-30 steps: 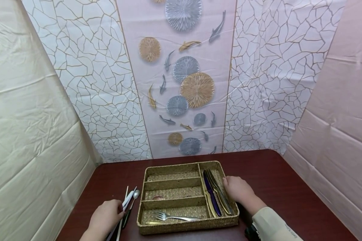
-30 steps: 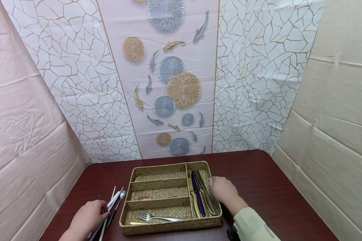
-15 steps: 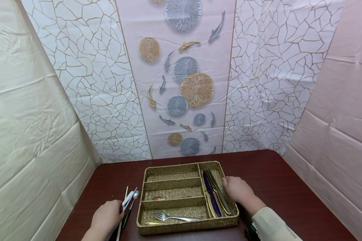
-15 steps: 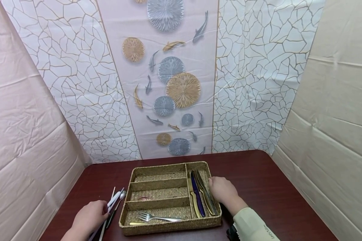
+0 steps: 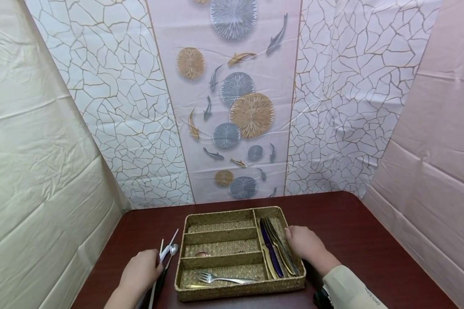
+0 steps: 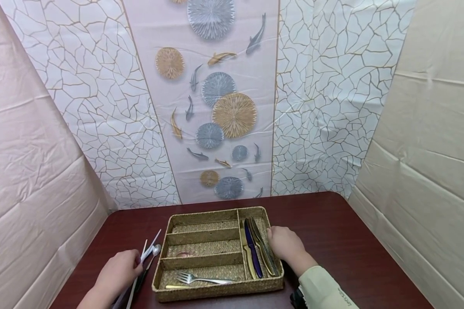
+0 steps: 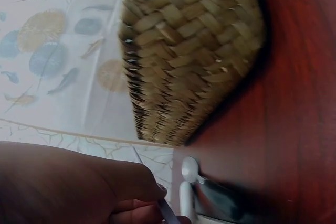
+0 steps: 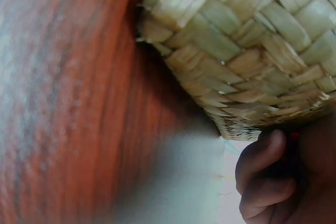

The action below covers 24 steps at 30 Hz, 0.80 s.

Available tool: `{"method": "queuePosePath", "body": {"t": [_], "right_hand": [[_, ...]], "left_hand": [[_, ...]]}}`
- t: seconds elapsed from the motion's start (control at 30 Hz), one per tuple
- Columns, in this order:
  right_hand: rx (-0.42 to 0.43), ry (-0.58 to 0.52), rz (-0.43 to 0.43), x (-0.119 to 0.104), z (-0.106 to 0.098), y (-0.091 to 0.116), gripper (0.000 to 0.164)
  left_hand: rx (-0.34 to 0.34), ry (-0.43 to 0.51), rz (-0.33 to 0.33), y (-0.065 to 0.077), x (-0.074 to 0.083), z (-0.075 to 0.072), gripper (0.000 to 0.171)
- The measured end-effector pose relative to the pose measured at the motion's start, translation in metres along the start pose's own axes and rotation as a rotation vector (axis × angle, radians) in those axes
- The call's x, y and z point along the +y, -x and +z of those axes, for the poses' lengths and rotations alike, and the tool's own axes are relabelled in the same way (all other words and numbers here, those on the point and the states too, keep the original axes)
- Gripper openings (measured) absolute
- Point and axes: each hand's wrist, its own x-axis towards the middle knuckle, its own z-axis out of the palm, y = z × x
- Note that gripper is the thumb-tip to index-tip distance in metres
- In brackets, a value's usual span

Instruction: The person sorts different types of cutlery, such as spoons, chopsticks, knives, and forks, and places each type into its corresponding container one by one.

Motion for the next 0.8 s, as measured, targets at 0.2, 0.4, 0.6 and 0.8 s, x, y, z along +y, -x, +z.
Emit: {"method": "queuePosePath", "body": {"t": [0.2,0.4,0.6,0.8], "right_hand": [[0.000,-0.001,0.003,0.002,0.000,-0.002,0.033],[-0.002,-0.003,0.010,0.003,-0.001,-0.002,0.033],[-0.020,-0.016,0.026,0.005,-0.002,0.000,0.033],[-0.055,-0.031,0.041,0.005,-0.001,0.003,0.031]], "left_hand": [[0.047,0.027,0.012,-0.009,0.016,-0.019,0.019],[0.155,0.054,0.051,-0.026,0.033,-0.031,0.011],[0.241,0.081,0.104,-0.046,0.056,-0.043,0.008],[0.283,0.097,0.157,-0.060,0.078,-0.054,0.009]]}}
